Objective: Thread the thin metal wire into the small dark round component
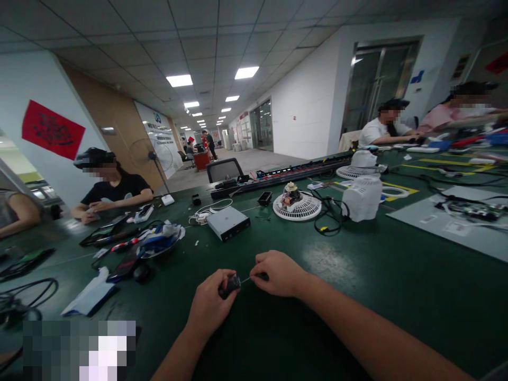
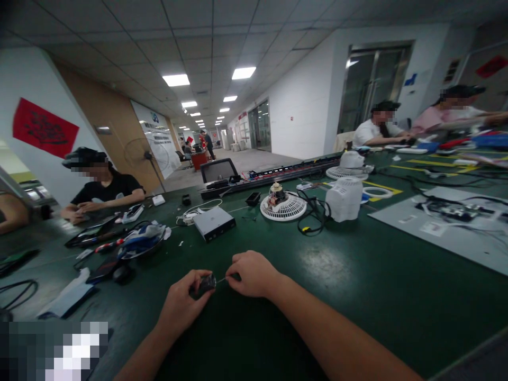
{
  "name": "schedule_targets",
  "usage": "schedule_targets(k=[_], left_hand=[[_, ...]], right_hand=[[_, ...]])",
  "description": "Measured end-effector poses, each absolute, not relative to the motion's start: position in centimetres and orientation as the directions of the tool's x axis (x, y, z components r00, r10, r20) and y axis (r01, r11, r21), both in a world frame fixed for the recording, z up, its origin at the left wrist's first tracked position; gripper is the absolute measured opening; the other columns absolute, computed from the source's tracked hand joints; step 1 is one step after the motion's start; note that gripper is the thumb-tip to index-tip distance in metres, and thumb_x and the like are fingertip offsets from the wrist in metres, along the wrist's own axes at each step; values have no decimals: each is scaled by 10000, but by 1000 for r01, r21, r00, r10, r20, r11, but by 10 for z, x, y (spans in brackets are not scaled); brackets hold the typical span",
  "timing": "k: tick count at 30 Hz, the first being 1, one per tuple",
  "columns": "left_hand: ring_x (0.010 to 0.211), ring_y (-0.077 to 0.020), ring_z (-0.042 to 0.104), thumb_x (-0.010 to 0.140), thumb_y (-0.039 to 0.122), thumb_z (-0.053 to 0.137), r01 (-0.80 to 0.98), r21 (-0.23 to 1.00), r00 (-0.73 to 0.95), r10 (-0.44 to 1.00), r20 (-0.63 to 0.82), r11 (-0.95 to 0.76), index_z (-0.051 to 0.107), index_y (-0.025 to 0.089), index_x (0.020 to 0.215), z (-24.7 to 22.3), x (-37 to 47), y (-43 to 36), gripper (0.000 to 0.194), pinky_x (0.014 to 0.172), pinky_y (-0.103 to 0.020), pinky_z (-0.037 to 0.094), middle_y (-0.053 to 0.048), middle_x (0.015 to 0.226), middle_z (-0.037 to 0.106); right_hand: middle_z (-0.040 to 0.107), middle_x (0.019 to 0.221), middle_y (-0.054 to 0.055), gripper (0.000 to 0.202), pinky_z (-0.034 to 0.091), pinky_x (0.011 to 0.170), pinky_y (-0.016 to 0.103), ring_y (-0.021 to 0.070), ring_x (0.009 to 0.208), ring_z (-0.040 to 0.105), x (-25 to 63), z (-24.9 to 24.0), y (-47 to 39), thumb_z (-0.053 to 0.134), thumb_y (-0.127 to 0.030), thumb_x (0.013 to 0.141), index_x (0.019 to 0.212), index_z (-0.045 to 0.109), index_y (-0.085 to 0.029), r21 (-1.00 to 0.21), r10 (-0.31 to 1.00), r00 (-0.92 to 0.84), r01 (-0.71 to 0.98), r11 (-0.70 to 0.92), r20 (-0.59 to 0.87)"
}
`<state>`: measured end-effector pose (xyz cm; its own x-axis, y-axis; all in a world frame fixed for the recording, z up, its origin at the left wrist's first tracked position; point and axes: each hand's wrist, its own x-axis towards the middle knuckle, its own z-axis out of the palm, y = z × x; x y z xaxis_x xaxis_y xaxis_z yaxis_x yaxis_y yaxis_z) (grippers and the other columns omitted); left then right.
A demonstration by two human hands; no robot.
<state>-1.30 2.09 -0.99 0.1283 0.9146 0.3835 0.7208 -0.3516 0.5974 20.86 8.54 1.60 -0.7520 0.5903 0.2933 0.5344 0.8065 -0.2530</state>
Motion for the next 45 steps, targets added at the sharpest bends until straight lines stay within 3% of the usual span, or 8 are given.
schedule_targets(k=[5, 9, 17, 28, 31, 35, 40, 45], left_hand=[[963, -224, 673, 795, 216, 627, 708, 609, 158, 920, 358, -358, 428, 229, 714, -10, -13, 20, 216, 726, -330, 553, -53, 1062, 704], [959, -224, 675, 789, 202, 636, 702, 612, 162, 918, 361, -364, 412, 230, 695, -8, -12, 21, 245, 732, -329, 551, -49, 1047, 711], [894, -208, 685, 754, 163, 646, 708, 611, 160, 924, 348, -353, 414, 233, 710, -4, -9, 19, 246, 740, -318, 535, -29, 1035, 717], [958, -215, 663, 794, 197, 605, 769, 561, 111, 927, 357, -308, 379, 230, 692, -7, -9, 22, 251, 766, -332, 506, -37, 1067, 704], [961, -224, 661, 786, 207, 606, 794, 548, 55, 930, 364, -261, 381, 230, 699, -7, -12, 24, 242, 765, -345, 505, -40, 1063, 698], [874, -219, 666, 784, 228, 600, 827, 521, 21, 937, 349, -212, 397, 229, 702, -5, -14, 24, 220, 711, -342, 498, -37, 1038, 698], [869, -216, 662, 783, 224, 604, 822, 528, 29, 942, 335, -213, 385, 227, 688, -3, -12, 23, 239, 706, -335, 493, -37, 1022, 700], [894, -215, 658, 777, 223, 626, 782, 572, 59, 943, 328, -247, 376, 227, 685, -4, -10, 23, 267, 719, -332, 496, -31, 1021, 701]], right_hand=[[638, 828, 25, 220, 352, 690, 282, 154, 740, 565, 209, 12, 87, 549, -310, 890, 955, 747, -238, -320, 611, -724, 524, 789, 320], [625, 818, 36, 232, 331, 669, 287, 159, 728, 551, 207, 12, 88, 534, -319, 902, 956, 745, -240, -276, 666, -677, 606, 746, 313], [627, 804, 22, 214, 328, 671, 288, 153, 731, 557, 205, 15, 82, 542, -303, 889, 937, 743, -245, -264, 601, -743, 541, 798, 294], [678, 866, 71, 298, 396, 701, 308, 210, 804, 627, 198, 21, 76, 465, -370, 912, 895, 715, -209, -206, 803, -572, 777, 595, 166], [696, 865, 78, 356, 431, 691, 315, 234, 818, 646, 195, 22, 74, 500, -510, 874, 918, 690, -212, -295, 920, -376, 872, 391, 109], [711, 863, 48, 454, 448, 635, 297, 241, 807, 660, 191, 17, 74, 697, -627, 661, 910, 689, -246, -436, 915, -403, 822, 365, 8], [715, 794, 47, 216, 438, 597, 292, 230, 748, 664, 187, 8, 74, 715, -425, 691, 794, 711, -234, -471, 920, -389, 821, 323, -46], [720, 810, 43, 159, 449, 631, 267, 176, 719, 649, 187, 1, 80, 591, -245, 783, 877, 712, -202, -661, 909, -389, 644, 384, 149]])
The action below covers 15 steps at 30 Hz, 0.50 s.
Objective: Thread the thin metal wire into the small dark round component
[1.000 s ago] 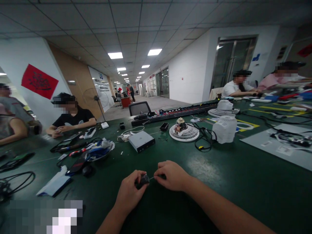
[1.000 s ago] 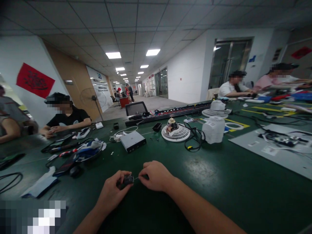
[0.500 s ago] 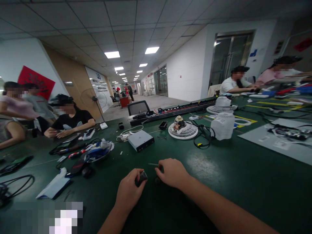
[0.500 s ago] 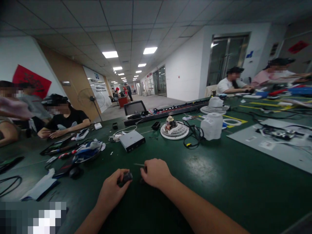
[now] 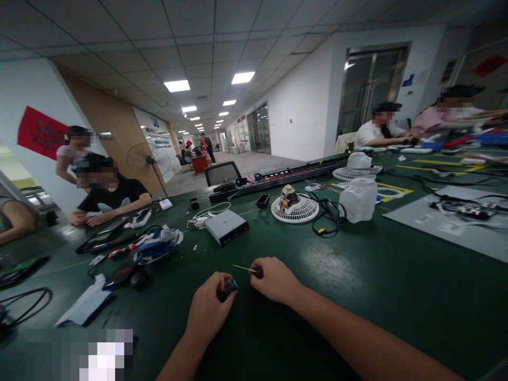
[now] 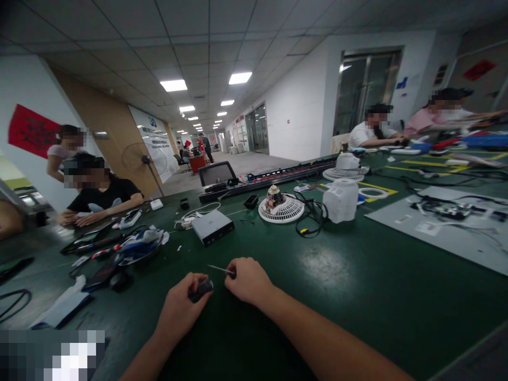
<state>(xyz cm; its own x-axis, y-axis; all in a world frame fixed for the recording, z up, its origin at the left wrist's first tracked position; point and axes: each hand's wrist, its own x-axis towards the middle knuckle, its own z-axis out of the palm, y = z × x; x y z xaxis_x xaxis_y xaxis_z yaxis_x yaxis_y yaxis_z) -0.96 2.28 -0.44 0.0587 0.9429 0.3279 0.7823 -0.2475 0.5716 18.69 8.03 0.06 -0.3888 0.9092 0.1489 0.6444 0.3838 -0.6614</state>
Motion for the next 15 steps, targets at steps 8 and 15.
schedule_targets(k=[8, 15], left_hand=[[857, -187, 645, 784, 209, 645, 676, 650, 176, 933, 313, -346, 381, 225, 718, -10, -6, 20, 272, 681, -296, 488, -32, 1007, 693], [831, -175, 634, 792, 195, 645, 709, 575, 226, 904, 363, -408, 362, 224, 700, -6, -4, 18, 299, 681, -291, 474, -28, 990, 686]], right_hand=[[723, 896, 29, 172, 461, 721, 259, 164, 816, 643, 184, 0, 82, 638, -170, 789, 916, 749, -202, -827, 842, -498, 372, 422, 205], [706, 765, 2, 144, 425, 631, 249, 150, 703, 608, 186, 2, 79, 692, -200, 743, 869, 760, -201, -820, 830, -536, 399, 411, 155]])
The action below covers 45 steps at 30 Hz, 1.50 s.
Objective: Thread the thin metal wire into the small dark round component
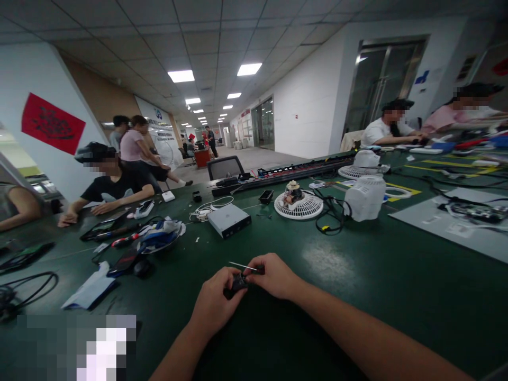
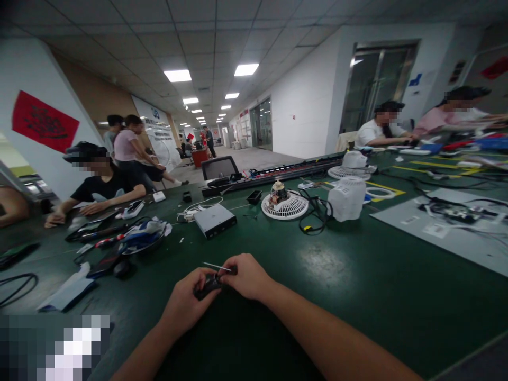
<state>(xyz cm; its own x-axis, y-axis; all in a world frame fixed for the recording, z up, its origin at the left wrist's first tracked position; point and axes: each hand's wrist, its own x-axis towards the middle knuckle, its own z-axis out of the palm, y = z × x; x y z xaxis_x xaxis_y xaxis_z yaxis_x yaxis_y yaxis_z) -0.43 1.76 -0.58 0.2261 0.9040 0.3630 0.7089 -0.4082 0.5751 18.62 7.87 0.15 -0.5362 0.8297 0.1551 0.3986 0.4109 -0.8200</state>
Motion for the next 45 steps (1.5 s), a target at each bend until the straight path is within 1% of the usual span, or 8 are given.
schedule_targets(k=[5, 11, 16, 22, 28, 32, 40, 45], left_hand=[[893, -175, 648, 802, 158, 635, 682, 532, 316, 859, 404, -501, 409, 220, 711, -7, -6, 16, 252, 708, -289, 497, -34, 1074, 680], [885, -165, 664, 811, 160, 633, 685, 490, 321, 827, 461, -539, 425, 219, 707, -8, -8, 16, 241, 718, -279, 522, -23, 1067, 698], [916, -185, 667, 831, 173, 610, 684, 457, 365, 809, 461, -569, 429, 222, 718, -5, -6, 13, 219, 740, -303, 535, -57, 1096, 688], [985, -197, 662, 848, 166, 591, 654, 493, 327, 801, 501, -575, 378, 227, 697, -9, -8, 15, 268, 796, -326, 543, -73, 1086, 693], [979, -191, 670, 832, 139, 604, 684, 407, 371, 769, 520, -606, 386, 224, 691, -11, -9, 17, 274, 803, -327, 546, -62, 1075, 706], [967, -184, 674, 853, 153, 595, 682, 364, 380, 732, 566, -635, 383, 223, 686, -10, -8, 15, 279, 795, -324, 547, -65, 1076, 709], [955, -203, 671, 848, 211, 595, 730, 428, 271, 800, 535, -533, 377, 227, 687, -8, -7, 17, 271, 784, -332, 550, -85, 1077, 692], [948, -213, 676, 815, 209, 605, 773, 488, 102, 839, 535, -405, 388, 227, 702, -8, -11, 22, 245, 772, -343, 551, -72, 1052, 698]], right_hand=[[686, 738, -5, 115, 423, 643, 251, 146, 699, 593, 185, -3, 83, 758, -240, 681, 773, 735, -177, -874, 864, -476, 337, 349, 161], [639, 686, -22, 196, 422, 599, 227, 117, 642, 566, 181, -8, 85, 778, -235, 640, 760, 657, -138, -984, 841, -541, 167, 67, -34], [604, 652, -44, 229, 367, 530, 203, 96, 589, 527, 178, -10, 82, 775, -217, 641, 821, 654, -141, -971, 834, -551, 203, 127, -6], [619, 650, -42, 190, 389, 581, 210, 100, 620, 543, 178, -8, 81, 788, -197, 624, 756, 660, -146, -987, 846, -513, 136, -86, -145], [570, 571, -54, 146, 337, 536, 213, 90, 561, 483, 179, -5, 80, 782, -193, 614, 689, 669, -140, -979, 876, -470, 205, -14, -111], [557, 558, -57, 115, 349, 537, 211, 84, 537, 470, 176, -6, 79, 753, -175, 624, 672, 652, -146, -976, 885, -426, 179, -120, -188], [581, 682, -22, 209, 333, 518, 214, 106, 588, 499, 175, -1, 72, 669, -319, 796, 943, 651, -171, -869, 903, -427, 429, 246, 46], [653, 865, 32, 194, 380, 659, 263, 156, 758, 586, 195, 10, 80, 470, -231, 930, 1074, 595, -197, -582, 834, -482, 609, 539, 269]])
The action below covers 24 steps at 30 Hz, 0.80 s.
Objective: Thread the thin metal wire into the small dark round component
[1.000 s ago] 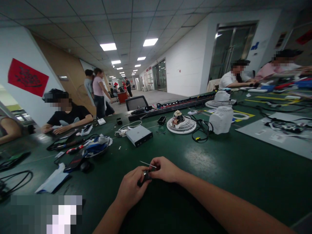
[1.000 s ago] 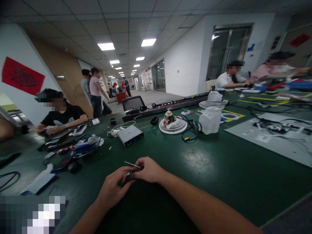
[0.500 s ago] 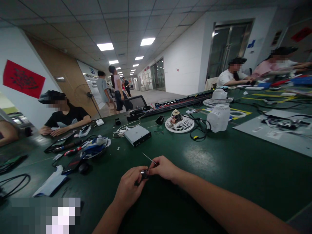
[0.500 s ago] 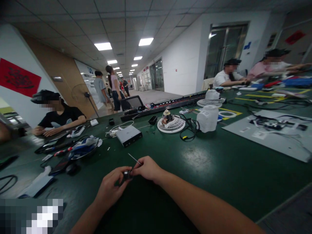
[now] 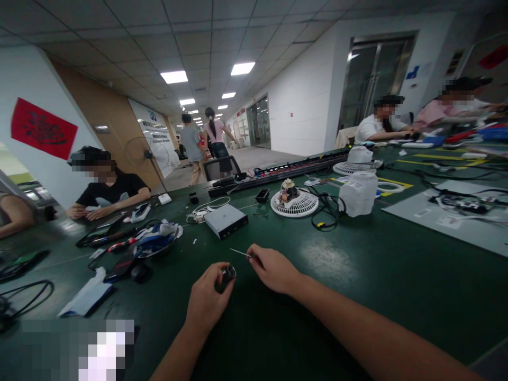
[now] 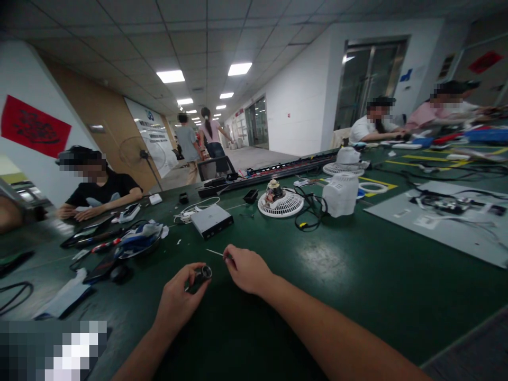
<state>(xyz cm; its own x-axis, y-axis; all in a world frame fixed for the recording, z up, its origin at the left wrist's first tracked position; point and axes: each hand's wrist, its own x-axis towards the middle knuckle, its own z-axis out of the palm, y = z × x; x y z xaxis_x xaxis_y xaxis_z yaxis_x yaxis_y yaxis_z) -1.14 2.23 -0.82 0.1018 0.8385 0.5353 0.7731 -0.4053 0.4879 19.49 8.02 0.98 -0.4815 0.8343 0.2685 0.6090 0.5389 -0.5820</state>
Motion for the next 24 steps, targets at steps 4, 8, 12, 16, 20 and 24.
schedule_targets(k=[4, 8, 12, 16, 20, 24], left_hand=[[923, -217, 683, 778, 204, 629, 794, 521, 25, 873, 488, -314, 402, 228, 727, -7, -16, 24, 234, 751, -349, 552, -52, 1040, 704], [937, -215, 670, 783, 169, 611, 791, 494, 106, 876, 470, -361, 399, 229, 722, -7, -15, 23, 229, 781, -360, 544, -48, 1052, 702], [908, -211, 663, 785, 152, 598, 797, 449, 165, 860, 482, -405, 419, 229, 720, -9, -13, 23, 205, 797, -372, 538, -47, 1038, 704], [900, -209, 665, 774, 152, 606, 794, 456, 174, 870, 461, -401, 409, 229, 723, -11, -12, 23, 217, 778, -363, 535, -39, 1053, 703], [910, -211, 665, 786, 173, 613, 795, 468, 164, 880, 445, -385, 412, 229, 730, -12, -11, 23, 217, 748, -353, 529, -40, 1062, 700], [951, -210, 653, 804, 199, 617, 789, 482, 170, 889, 426, -382, 403, 230, 719, -12, -11, 22, 233, 745, -338, 517, -27, 1080, 697]], right_hand=[[647, 943, 47, 203, 393, 763, 294, 190, 897, 576, 210, 14, 91, 514, -209, 912, 1023, 683, -224, -327, 683, -665, 600, 730, 304], [638, 918, 47, 237, 393, 760, 298, 187, 883, 559, 209, 14, 91, 517, -238, 931, 1078, 702, -243, -255, 626, -711, 572, 780, 320], [638, 903, 50, 261, 391, 752, 301, 186, 873, 550, 207, 15, 89, 492, -221, 942, 1101, 698, -233, -246, 633, -689, 584, 773, 353], [632, 890, 49, 260, 388, 747, 298, 182, 859, 547, 210, 17, 88, 513, -203, 921, 1089, 707, -238, -259, 620, -703, 563, 785, 348], [639, 883, 45, 237, 386, 766, 303, 181, 850, 556, 211, 18, 87, 551, -198, 887, 1048, 721, -233, -288, 596, -731, 523, 802, 333], [650, 881, 51, 241, 368, 765, 320, 191, 846, 558, 208, 19, 85, 536, -204, 888, 1032, 728, -231, -278, 658, -671, 596, 753, 342]])
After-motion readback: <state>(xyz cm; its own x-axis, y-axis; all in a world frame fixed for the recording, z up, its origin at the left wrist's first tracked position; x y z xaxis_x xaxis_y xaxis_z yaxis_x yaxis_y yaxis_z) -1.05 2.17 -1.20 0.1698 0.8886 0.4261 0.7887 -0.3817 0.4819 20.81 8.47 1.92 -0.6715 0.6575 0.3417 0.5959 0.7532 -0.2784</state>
